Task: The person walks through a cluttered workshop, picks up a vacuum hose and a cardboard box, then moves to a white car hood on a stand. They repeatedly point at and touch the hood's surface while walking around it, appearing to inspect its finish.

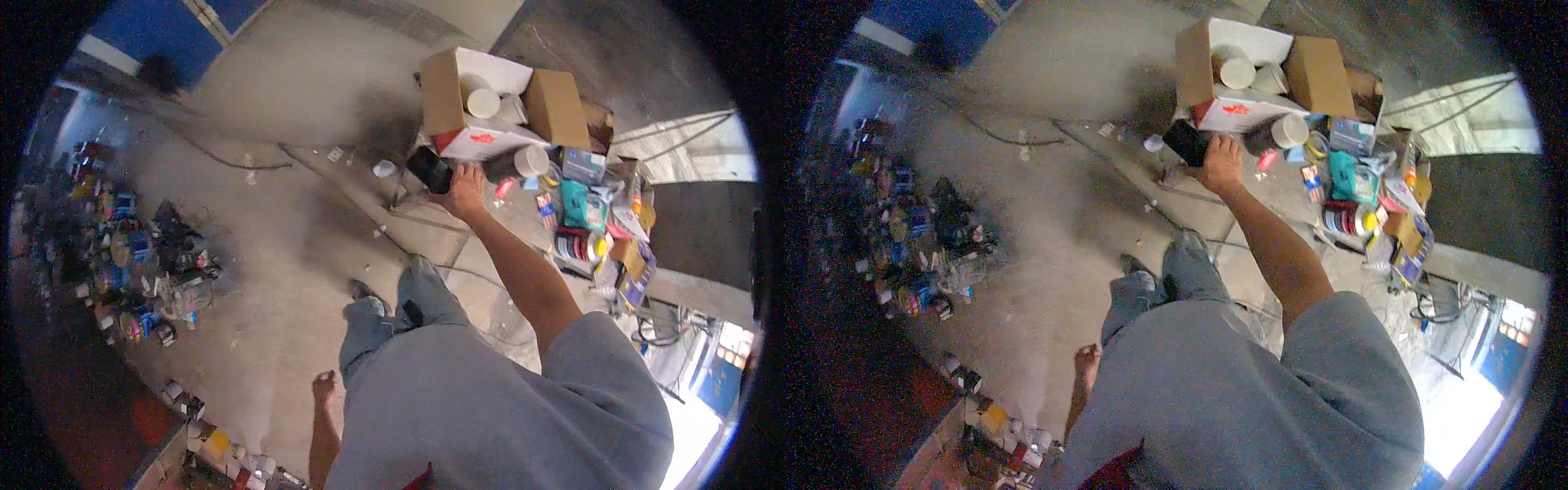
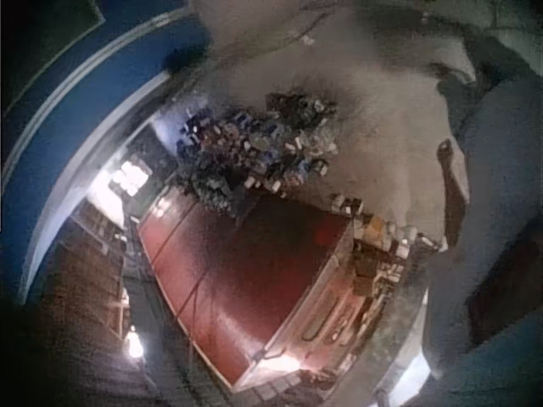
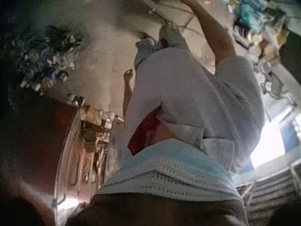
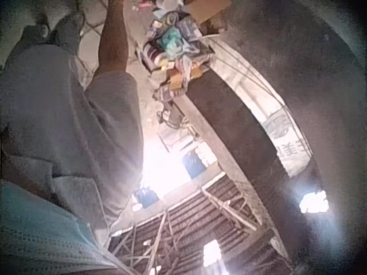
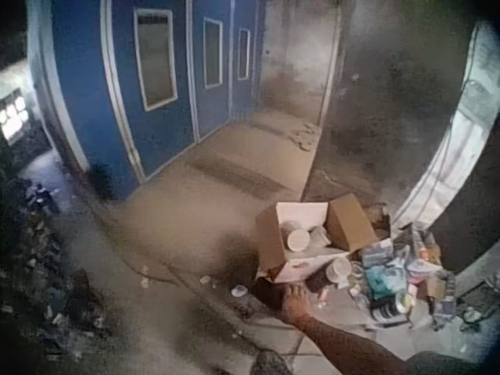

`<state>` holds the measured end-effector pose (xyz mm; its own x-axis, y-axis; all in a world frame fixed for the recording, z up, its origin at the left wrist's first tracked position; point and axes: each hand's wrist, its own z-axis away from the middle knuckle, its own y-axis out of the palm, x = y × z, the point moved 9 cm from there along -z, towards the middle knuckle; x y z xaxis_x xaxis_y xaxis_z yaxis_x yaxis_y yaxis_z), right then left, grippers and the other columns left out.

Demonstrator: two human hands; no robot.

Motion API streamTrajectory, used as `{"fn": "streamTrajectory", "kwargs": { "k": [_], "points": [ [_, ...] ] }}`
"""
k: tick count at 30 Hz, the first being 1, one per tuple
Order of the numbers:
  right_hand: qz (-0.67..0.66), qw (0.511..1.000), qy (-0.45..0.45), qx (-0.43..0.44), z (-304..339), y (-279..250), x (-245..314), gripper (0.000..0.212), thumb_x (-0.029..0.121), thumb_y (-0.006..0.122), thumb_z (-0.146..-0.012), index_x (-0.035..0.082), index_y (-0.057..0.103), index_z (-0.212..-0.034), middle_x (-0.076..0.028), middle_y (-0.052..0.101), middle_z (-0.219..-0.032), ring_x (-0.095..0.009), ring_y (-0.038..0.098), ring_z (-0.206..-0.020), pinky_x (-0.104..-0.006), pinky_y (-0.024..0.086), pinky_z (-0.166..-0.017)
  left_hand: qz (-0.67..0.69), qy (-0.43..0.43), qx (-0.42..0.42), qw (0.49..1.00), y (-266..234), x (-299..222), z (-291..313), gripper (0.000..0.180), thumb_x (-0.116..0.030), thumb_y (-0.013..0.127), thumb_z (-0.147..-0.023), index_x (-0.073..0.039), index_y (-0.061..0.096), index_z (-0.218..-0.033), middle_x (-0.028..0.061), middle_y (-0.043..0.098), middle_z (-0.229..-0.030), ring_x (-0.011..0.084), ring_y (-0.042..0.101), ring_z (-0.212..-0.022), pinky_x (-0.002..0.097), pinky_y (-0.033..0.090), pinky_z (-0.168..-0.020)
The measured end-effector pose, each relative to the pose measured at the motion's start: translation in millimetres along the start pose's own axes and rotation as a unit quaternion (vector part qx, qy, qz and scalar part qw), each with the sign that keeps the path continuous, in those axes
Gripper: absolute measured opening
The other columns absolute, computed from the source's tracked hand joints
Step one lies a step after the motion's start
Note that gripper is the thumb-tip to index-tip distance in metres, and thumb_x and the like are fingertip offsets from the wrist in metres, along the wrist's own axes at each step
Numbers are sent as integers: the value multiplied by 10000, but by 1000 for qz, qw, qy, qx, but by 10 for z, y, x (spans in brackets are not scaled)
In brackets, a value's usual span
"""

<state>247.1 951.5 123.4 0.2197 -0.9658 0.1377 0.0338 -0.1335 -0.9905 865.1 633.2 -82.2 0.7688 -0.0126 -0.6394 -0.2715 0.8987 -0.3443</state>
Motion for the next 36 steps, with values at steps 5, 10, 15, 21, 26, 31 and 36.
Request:
{"fn": "streamTrajectory", "kwargs": {
  "k": [5, 10, 15, 21, 26, 31, 36],
  "points": [
    [-89, 993, 39, -72, 626, -206, -63, 834, 372, 807, -612, -26, 417, -1233, -234, 441, -1206, -400, 385, -1132, -468, 327, -981, 299, -34, -18, 953, -963, -72, -501, 144, -111, 574, -863, -55, 564, -730, -6, 527, -632, 93, 479, -565, 261, 379, -494],
    [-87, 992, 89, -37, 1027, -112, -93, 796, 354, 774, -662, -27, 384, -1241, -238, 411, -1254, -398, 350, -1187, -465, 303, -1013, 415, -101, 81, 900, -1178, -503, -859, 130, -70, 541, -869, -54, 519, -742, 18, 539, -705, 75, 488, -610, 208, 364, -501],
    [-109, 991, 82, -4, 1077, 19, -47, 773, 322, 765, -680, -15, 375, -1256, -238, 373, -1283, -402, 329, -1208, -480, 302, -1014, 334, -57, -1, 941, -881, -957, -853, 172, -186, 615, -860, -24, 592, -806, 33, 582, -722, 121, 538, -631, 262, 431, -551],
    [-140, 986, 83, -19, 952, 0, -105, 758, 309, 774, -672, 16, 387, -1254, -231, 363, -1297, -410, 314, -1213, -479, 299, -1018, -169, -9, 32, 985, -530, -1814, -1078, 332, -316, 572, -877, 6, 644, -914, 93, 625, -758, 164, 589, -718, 299, 460, -694],
    [-151, 986, 63, -17, 812, -36, -138, 767, 294, 783, -661, 36, 391, -1268, -245, 335, -1311, -428, 302, -1222, -499, 297, -1015, -133, 60, 7, 989, -407, -2364, -1166, 331, -320, 569, -876, 1, 643, -912, 76, 619, -738, 161, 578, -702, 300, 451, -685],
    [-161, 987, 17, -14, 634, -81, -128, 743, 295, 784, -658, 86, 422, -1273, -253, 302, -1331, -461, 274, -1235, -531, 286, -1013, -86, 26, -10, 996, -284, -2433, -1145, 329, -308, 581, -879, 8, 642, -946, 63, 631, -752, 147, 582, -700, 285, 455, -668],
    [-149, 988, -42, 9, 454, -47, -88, 678, 311, 781, -665, 131, 479, -1244, -251, 285, -1350, -461, 247, -1262, -541, 273, -1024, -103, 3, -21, 994, -181, -2322, -1062, 313, -295, 583, -875, 5, 641, -945, 62, 634, -749, 155, 592, -711, 290, 464, -681]
  ]
}}
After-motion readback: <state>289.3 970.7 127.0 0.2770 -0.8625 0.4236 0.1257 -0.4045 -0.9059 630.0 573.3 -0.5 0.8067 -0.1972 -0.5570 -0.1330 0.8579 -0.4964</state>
